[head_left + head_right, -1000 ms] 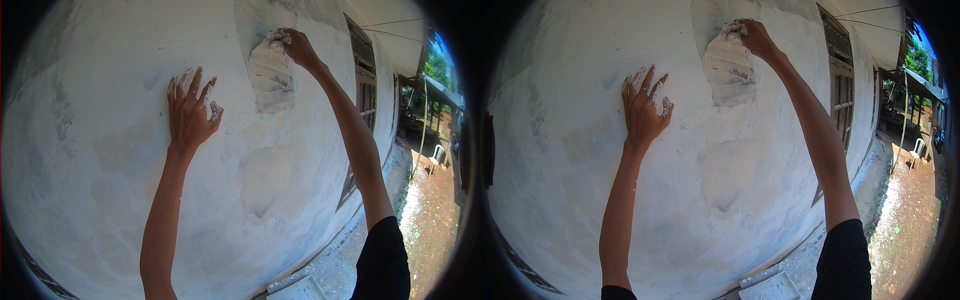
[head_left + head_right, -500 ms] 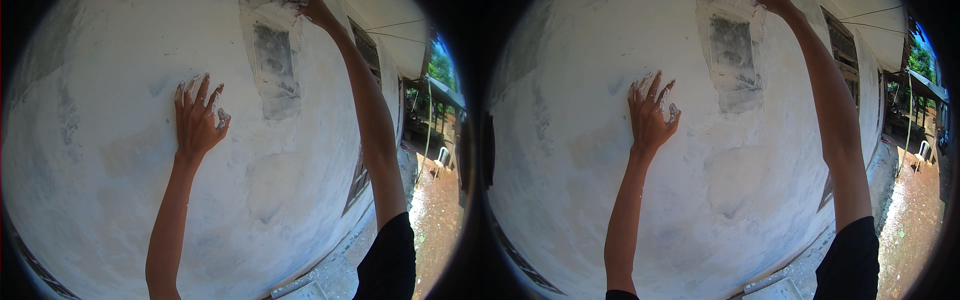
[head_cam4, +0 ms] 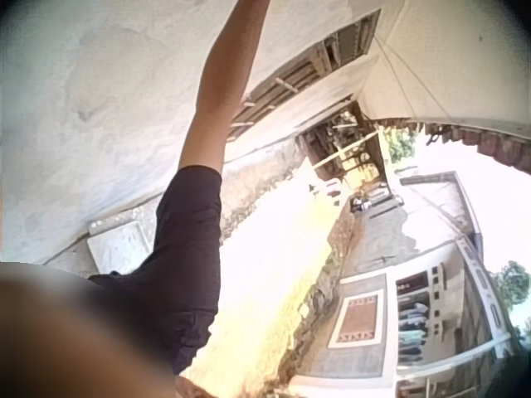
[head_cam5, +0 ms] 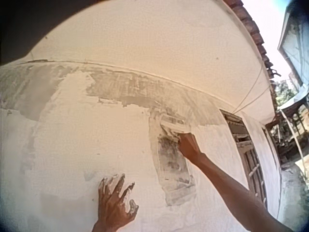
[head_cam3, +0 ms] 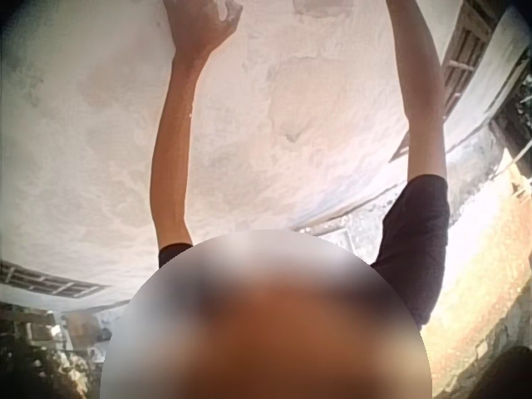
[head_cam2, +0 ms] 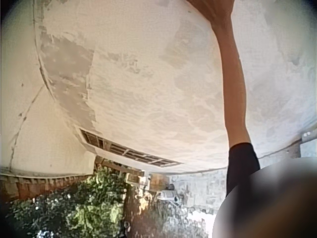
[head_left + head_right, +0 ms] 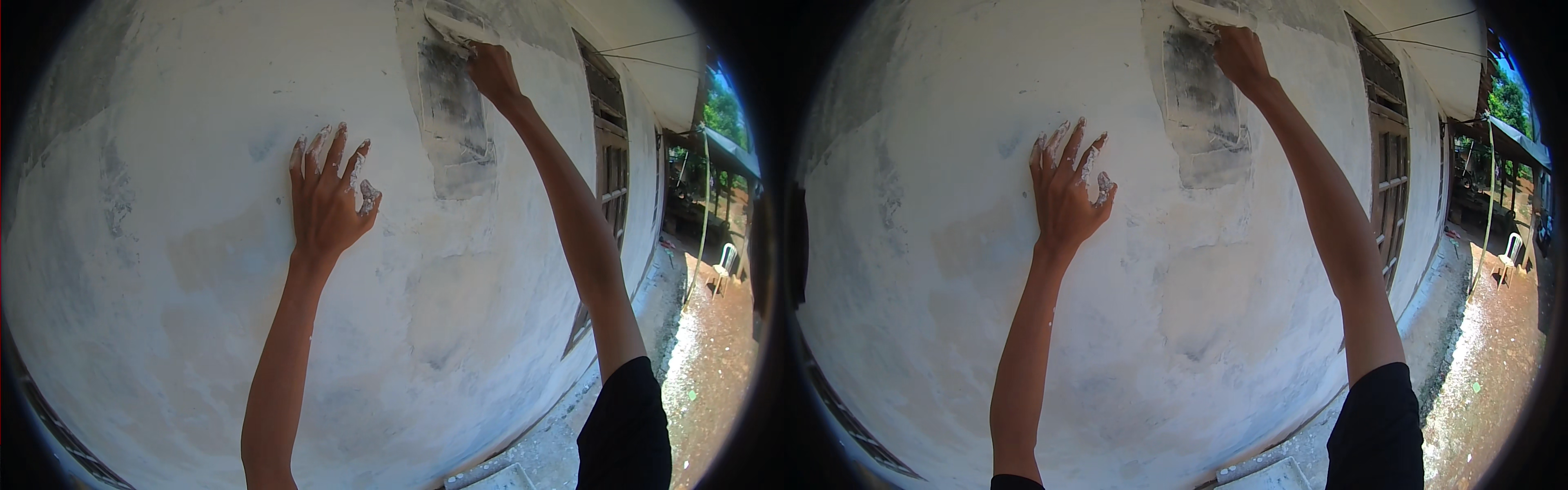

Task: The person applies plaster to an exterior wall using a putty knife.

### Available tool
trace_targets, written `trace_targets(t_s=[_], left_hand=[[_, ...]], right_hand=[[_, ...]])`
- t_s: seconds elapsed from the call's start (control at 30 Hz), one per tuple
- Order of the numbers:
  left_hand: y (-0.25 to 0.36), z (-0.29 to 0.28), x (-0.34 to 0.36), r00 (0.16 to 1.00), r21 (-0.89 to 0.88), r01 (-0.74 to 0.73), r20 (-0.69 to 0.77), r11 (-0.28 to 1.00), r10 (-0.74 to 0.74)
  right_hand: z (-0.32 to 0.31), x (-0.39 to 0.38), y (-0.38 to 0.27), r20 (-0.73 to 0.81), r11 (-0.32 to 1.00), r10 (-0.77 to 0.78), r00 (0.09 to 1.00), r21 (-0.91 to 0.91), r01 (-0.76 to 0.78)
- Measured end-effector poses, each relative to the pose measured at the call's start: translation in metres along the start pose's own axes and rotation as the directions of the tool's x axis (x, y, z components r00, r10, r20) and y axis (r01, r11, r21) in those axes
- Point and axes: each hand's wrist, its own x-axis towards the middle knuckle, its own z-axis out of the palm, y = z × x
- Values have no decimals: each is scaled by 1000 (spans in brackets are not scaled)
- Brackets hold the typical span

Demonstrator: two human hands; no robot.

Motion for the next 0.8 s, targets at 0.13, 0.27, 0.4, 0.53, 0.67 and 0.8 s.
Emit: trace_targets(t_s=[0.13, 0.27, 0.4, 0.53, 0.67, 0.8], left_hand=[[-1, -1, -2, 1000, -3, 14, 9, 1000, -14], [-6, 0, -5, 1000, 73, 8, 4, 997, -8], [-5, -2, -4, 1000, 11, 10, -12, 1000, -10], [1, -1, 0, 1000, 5, 8, -13, 1000, -8], [-1, -1, -2, 1000, 1, 13, 3, 1000, -13], [1, -2, 0, 1000, -1, 14, 11, 1000, -14]], right_hand=[[-11, -55, -33, 115, 997, -55, 992, 58, 48], [-32, -113, -60, 199, 994, -91, 976, 76, 78], [-49, -84, -57, 19, 996, -21, 1000, 83, 20], [-35, -1, -35, -129, 998, 43, 991, 46, -37], [-6, 42, -30, -102, 993, 94, 990, 79, -87], [13, 15, -35, -27, 1000, -15, 1000, -9, 15]])
